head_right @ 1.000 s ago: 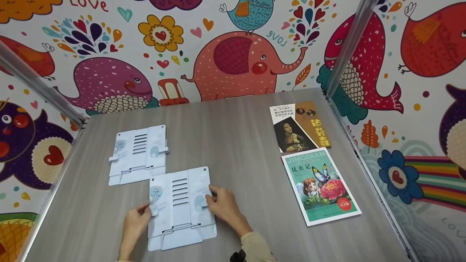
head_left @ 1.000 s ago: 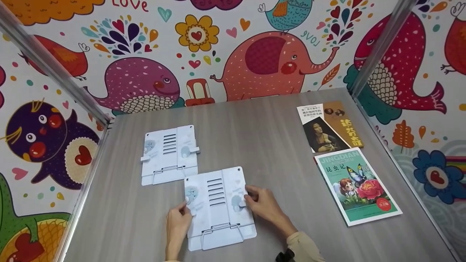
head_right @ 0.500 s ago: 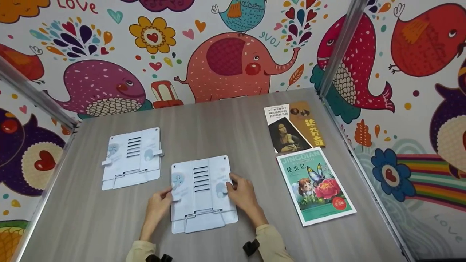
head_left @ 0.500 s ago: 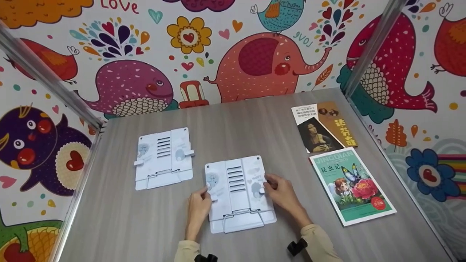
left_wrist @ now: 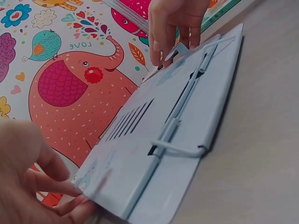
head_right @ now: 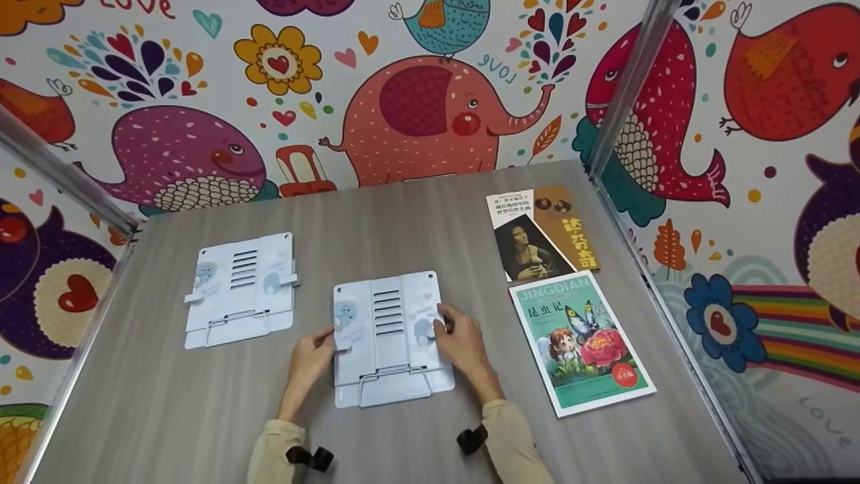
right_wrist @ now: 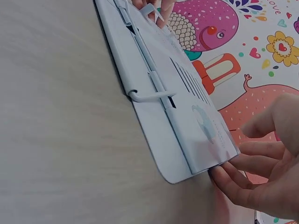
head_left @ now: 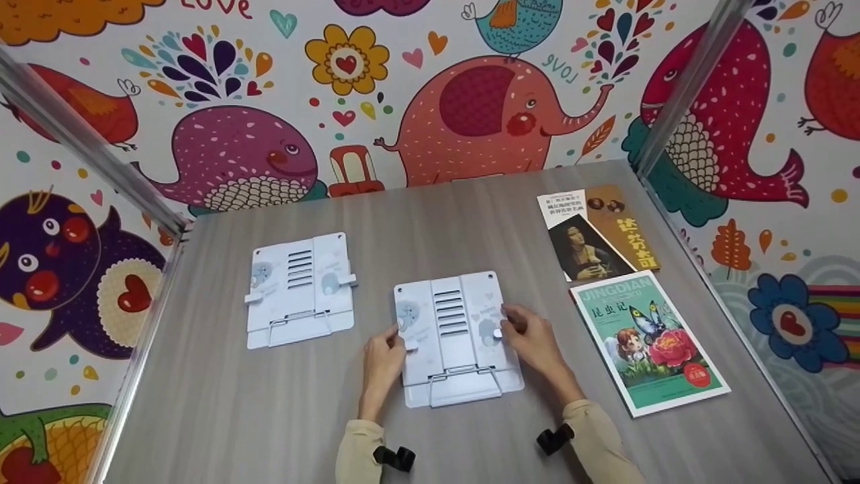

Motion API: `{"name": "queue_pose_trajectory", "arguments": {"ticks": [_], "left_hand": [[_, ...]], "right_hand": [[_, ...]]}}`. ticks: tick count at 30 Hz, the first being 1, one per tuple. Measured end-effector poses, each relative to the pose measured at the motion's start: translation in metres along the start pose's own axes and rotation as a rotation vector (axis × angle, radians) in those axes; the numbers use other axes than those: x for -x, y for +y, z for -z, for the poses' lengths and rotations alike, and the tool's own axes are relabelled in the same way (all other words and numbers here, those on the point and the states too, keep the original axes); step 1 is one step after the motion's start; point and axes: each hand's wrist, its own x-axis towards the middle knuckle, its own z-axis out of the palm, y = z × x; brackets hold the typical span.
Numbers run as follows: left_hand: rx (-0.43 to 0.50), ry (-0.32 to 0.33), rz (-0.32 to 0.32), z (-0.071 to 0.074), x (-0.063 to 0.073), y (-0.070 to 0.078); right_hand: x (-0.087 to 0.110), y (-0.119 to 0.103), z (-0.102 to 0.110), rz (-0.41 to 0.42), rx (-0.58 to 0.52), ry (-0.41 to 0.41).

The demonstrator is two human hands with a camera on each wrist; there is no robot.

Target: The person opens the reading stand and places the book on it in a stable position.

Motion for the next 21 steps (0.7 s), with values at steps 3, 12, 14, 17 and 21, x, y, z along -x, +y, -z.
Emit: {"name": "queue_pose_trajectory", "arguments": {"ticks": [3,12,14,17,21], "left_hand": [[0.008,0.008,-0.034,-0.004,-0.006,0.004],[0.020,0.032,-0.056,-0.012,-0.023,0.007],[0.028,0.028,-0.055,-0.013,-0.027,0.007],[0.046,0.022,-0.052,-0.014,-0.032,0.006],[0.069,0.010,-0.046,-0.014,-0.038,0.004]], "right_hand": [[-0.005,0.002,0.002,0.028,0.000,0.016],[-0.021,0.009,0.004,0.070,-0.014,0.028],[-0.024,0.010,0.005,0.072,-0.025,0.036],[-0.024,0.011,0.005,0.088,-0.046,0.067],[-0.006,0.011,0.001,0.147,-0.016,0.151]]}}
